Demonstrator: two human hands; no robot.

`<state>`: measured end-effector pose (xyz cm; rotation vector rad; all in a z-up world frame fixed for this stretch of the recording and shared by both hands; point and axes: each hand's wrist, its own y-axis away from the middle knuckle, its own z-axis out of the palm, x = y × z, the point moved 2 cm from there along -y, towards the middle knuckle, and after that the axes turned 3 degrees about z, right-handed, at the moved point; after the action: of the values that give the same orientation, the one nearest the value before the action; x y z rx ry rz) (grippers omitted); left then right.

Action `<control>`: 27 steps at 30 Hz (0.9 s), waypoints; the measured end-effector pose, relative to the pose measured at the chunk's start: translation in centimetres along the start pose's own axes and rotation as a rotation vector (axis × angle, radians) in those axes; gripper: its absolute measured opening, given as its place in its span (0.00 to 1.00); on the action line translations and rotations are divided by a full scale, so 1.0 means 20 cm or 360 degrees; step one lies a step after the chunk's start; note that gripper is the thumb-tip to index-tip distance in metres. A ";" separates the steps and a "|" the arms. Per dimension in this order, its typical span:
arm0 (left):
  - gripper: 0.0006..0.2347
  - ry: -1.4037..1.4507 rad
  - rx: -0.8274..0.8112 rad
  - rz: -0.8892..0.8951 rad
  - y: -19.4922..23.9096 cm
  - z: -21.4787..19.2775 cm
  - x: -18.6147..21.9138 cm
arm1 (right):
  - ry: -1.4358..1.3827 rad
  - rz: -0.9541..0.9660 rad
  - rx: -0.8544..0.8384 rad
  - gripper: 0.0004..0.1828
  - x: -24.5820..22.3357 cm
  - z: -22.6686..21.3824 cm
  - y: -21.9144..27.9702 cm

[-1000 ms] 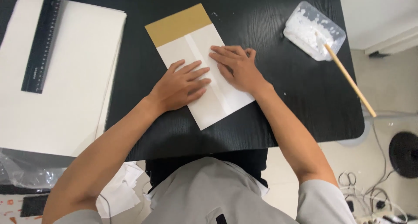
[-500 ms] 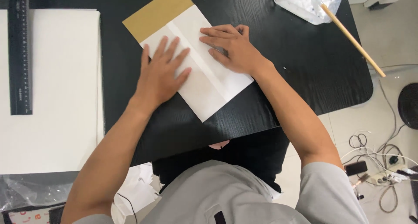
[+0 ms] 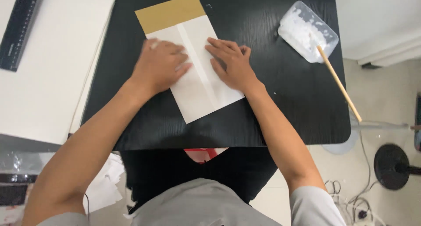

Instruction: The person folds a white sheet of paper over a brown backing card, creases the edges, and applies white adhesive with a brush to secure the folds. The person then presses the glued sections to adhere them and lifts the assembled piece to inspect the result.

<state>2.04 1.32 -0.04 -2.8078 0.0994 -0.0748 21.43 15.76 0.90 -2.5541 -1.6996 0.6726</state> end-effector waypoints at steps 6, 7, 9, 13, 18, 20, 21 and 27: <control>0.11 0.1952 0.0089 0.0756 -0.25 -0.64 0.73 | -0.0220 -0.0015 -0.0143 0.21 -0.01 -0.05 -0.03; 0.11 0.1929 0.0099 0.0726 -0.24 -0.76 0.79 | -0.0235 -0.0049 -0.0151 0.21 0.00 -0.04 -0.04; 0.17 0.2496 0.0128 0.1163 -0.22 -1.02 0.95 | -0.0145 0.0006 -0.0130 0.21 0.03 -0.01 -0.03; 0.19 0.2731 0.0402 0.1750 -0.25 -1.01 1.14 | -0.0101 -0.0035 -0.0138 0.22 0.01 -0.04 -0.02; 0.05 0.2706 0.0596 0.1783 -0.18 -1.02 1.15 | -0.0139 0.0050 -0.0199 0.23 -0.04 -0.06 -0.01; 0.06 0.2684 0.0590 0.1773 -0.16 -1.02 1.15 | -0.0131 0.0054 -0.0189 0.23 -0.05 -0.06 -0.01; 0.06 0.2673 0.0589 0.1768 -0.15 -1.02 1.15 | -0.0122 0.0059 -0.0185 0.23 -0.05 -0.06 -0.01; 0.07 0.2568 0.0622 0.1734 -0.17 -1.04 1.11 | -0.0194 0.0257 -0.0232 0.21 -0.11 -0.09 -0.01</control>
<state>23.14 -3.89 21.58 -1.3054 1.5862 -1.6824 21.14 14.43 3.38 -2.8302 -1.6464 0.7522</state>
